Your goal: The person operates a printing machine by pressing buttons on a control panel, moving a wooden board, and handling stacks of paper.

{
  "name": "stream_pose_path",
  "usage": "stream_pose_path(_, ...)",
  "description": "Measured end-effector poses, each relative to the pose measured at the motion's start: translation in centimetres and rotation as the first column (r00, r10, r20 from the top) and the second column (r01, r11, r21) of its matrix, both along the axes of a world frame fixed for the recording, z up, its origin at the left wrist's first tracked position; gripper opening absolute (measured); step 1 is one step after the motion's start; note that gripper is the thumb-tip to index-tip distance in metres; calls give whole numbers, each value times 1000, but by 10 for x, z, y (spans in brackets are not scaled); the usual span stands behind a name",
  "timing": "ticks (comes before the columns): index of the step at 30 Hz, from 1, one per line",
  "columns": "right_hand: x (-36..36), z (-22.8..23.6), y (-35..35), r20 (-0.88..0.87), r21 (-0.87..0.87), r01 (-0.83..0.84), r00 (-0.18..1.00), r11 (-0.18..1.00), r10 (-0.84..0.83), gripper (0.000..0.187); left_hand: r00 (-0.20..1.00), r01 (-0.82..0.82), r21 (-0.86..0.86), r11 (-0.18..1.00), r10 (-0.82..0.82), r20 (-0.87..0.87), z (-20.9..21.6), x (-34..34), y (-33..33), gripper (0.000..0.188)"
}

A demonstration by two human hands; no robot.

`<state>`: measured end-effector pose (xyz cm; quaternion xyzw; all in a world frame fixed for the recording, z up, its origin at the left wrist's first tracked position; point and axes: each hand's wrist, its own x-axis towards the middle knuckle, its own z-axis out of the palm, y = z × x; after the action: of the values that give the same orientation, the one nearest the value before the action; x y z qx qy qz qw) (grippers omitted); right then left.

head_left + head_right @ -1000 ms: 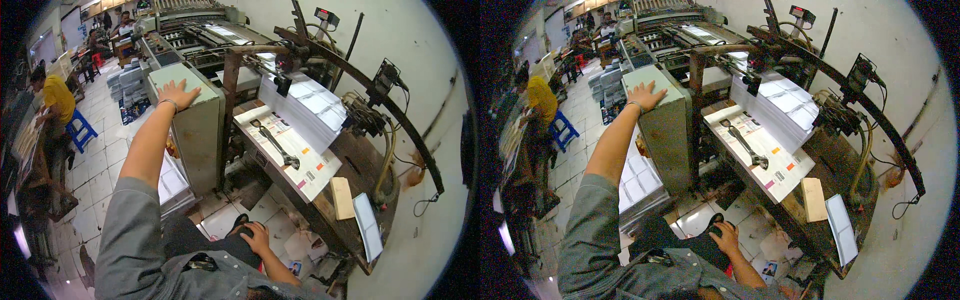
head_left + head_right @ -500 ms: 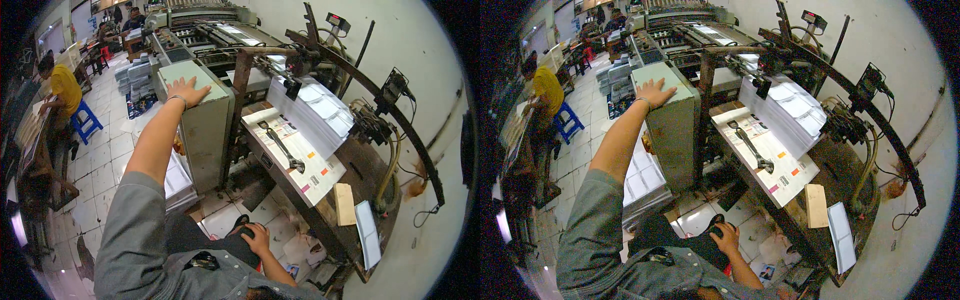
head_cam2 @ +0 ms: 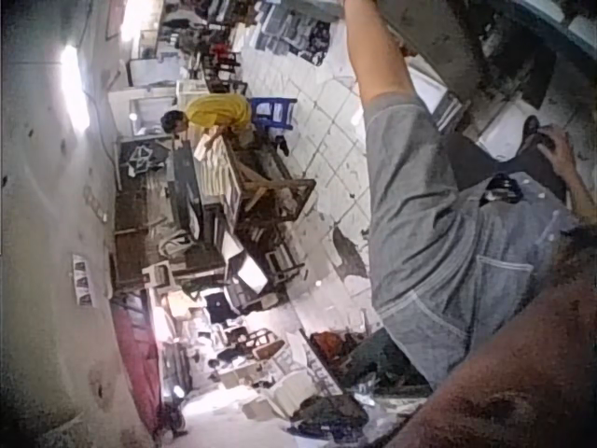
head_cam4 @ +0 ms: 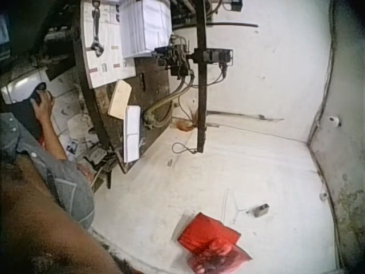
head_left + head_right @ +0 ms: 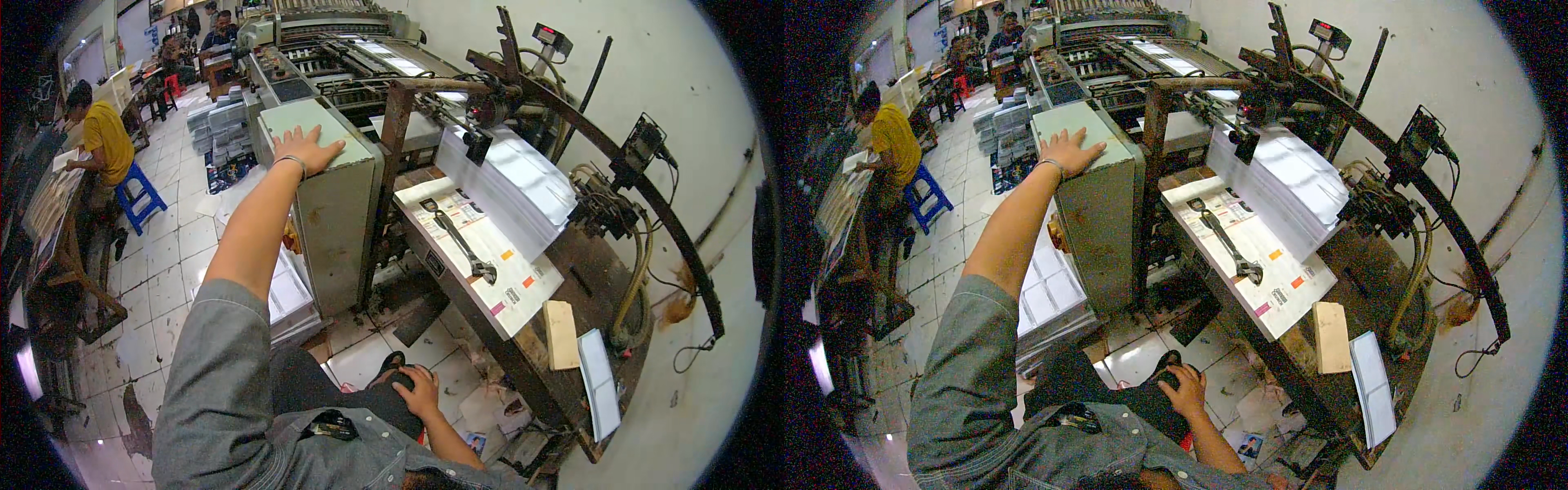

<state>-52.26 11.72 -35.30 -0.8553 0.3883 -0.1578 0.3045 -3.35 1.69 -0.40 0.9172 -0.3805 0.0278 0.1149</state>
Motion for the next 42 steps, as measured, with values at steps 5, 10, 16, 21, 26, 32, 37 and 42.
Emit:
stream_pose_path(5, 0, 4, 1, -15, 13, 1, 1000, 1000, -1, 55, 1000, 10, 8, 1000, -10, 3, 3, -3, 2, 95)
stream_pose_path(10, 0, 5, 1, -18, 22, 6, 1000, 1000, -6, 56, 1000, 16, 0, 1000, -16, -2, 3, -2, 2, 95)
stream_pose_path(16, 1, 2, 0, -22, 25, 0, 1000, 1000, 0, 55, 1000, 5, -7, 1000, -5, 1, -2, 2, 2, 95)
stream_pose_path(21, 0, 6, 1, -10, 22, 5, 1000, 1000, -4, 54, 1000, 8, -13, 1000, -8, 9, 2, -2, 0, 95)
stream_pose_path(26, 0, 5, 0, -20, 15, 3, 1000, 1000, -3, 54, 1000, 8, -9, 1000, -8, 4, 1, -3, 1, 95)
stream_pose_path(32, 1, 6, 1, -23, 22, 0, 1000, 1000, 1, 54, 1000, 7, -13, 1000, -7, 13, -1, 0, 1, 95)
stream_pose_path(37, 0, 4, 0, -26, 32, 1, 1000, 999, -1, 55, 1000, 13, -19, 1000, -12, 20, -1, 1, 0, 96)
stream_pose_path(42, 1, 4, 0, -32, 29, 1, 999, 1000, 0, 55, 1000, 11, -16, 1000, -11, 21, -1, 1, 0, 96)
